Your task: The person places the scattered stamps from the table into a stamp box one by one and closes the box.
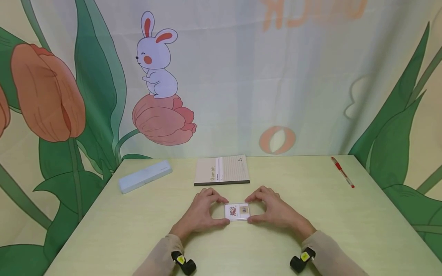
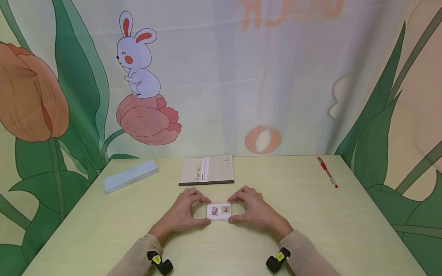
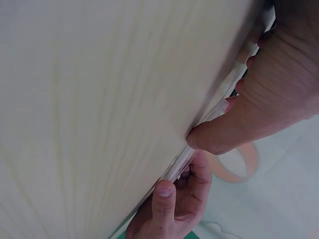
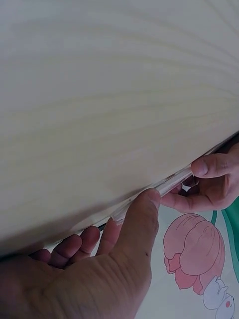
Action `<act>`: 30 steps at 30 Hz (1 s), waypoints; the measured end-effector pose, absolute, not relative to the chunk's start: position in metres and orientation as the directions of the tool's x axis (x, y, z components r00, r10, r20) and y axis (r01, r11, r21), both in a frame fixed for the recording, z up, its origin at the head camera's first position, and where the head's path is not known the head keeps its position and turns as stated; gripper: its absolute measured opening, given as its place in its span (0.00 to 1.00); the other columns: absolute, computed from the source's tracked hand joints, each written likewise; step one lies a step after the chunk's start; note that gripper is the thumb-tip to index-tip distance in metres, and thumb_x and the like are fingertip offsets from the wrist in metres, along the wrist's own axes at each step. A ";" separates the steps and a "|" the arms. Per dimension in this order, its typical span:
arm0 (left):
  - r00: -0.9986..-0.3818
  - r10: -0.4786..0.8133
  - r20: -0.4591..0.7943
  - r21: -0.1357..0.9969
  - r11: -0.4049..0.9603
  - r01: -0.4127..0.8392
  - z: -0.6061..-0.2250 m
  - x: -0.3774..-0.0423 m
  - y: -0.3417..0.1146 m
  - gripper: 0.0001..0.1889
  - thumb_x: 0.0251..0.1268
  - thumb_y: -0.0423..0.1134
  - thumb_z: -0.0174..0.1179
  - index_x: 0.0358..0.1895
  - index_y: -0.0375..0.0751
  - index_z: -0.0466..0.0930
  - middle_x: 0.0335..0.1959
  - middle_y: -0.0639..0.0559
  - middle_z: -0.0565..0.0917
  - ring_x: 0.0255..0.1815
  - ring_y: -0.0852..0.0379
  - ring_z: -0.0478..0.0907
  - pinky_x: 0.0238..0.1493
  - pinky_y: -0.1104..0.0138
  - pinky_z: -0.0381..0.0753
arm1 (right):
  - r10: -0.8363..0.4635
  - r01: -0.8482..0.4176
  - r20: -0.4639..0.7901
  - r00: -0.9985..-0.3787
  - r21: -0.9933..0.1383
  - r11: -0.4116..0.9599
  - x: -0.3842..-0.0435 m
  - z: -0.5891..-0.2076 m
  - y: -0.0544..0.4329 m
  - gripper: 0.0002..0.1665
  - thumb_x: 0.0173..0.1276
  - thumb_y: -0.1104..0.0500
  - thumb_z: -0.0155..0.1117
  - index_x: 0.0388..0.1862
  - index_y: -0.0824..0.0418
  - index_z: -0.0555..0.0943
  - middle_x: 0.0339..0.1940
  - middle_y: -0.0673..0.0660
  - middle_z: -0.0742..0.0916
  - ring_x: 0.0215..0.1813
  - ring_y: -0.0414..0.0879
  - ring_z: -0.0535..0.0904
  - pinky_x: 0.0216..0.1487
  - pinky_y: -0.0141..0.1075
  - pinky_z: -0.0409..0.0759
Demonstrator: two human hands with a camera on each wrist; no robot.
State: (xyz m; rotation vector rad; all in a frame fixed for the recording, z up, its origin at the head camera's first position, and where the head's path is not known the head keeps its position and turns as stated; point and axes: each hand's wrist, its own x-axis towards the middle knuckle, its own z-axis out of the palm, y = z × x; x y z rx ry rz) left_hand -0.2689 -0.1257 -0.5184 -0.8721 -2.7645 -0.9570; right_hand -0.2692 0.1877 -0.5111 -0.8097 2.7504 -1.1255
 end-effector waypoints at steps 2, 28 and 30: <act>-0.832 0.489 0.263 0.538 0.641 0.547 -0.520 -0.269 -0.126 0.27 0.54 0.59 0.85 0.57 0.58 0.91 0.51 0.59 0.81 0.59 0.57 0.72 0.66 0.51 0.71 | -0.492 -0.444 0.134 -0.860 -0.671 0.594 -0.269 -0.511 0.188 0.31 0.59 0.42 0.91 0.59 0.45 0.89 0.59 0.45 0.83 0.67 0.51 0.74 0.72 0.60 0.63; -0.797 0.530 0.290 0.498 0.627 0.599 -0.524 -0.268 -0.124 0.29 0.57 0.60 0.84 0.61 0.57 0.92 0.53 0.61 0.84 0.57 0.59 0.73 0.64 0.53 0.72 | -0.509 -0.458 0.128 -0.851 -0.655 0.601 -0.265 -0.508 0.188 0.31 0.59 0.41 0.91 0.58 0.44 0.88 0.59 0.44 0.83 0.66 0.50 0.75 0.72 0.60 0.68; -0.796 0.532 0.289 0.494 0.629 0.600 -0.524 -0.269 -0.124 0.30 0.57 0.61 0.83 0.63 0.57 0.91 0.53 0.61 0.84 0.57 0.59 0.73 0.65 0.53 0.72 | -0.512 -0.459 0.122 -0.850 -0.646 0.610 -0.266 -0.506 0.189 0.32 0.59 0.41 0.91 0.59 0.46 0.88 0.59 0.45 0.83 0.66 0.51 0.75 0.72 0.61 0.69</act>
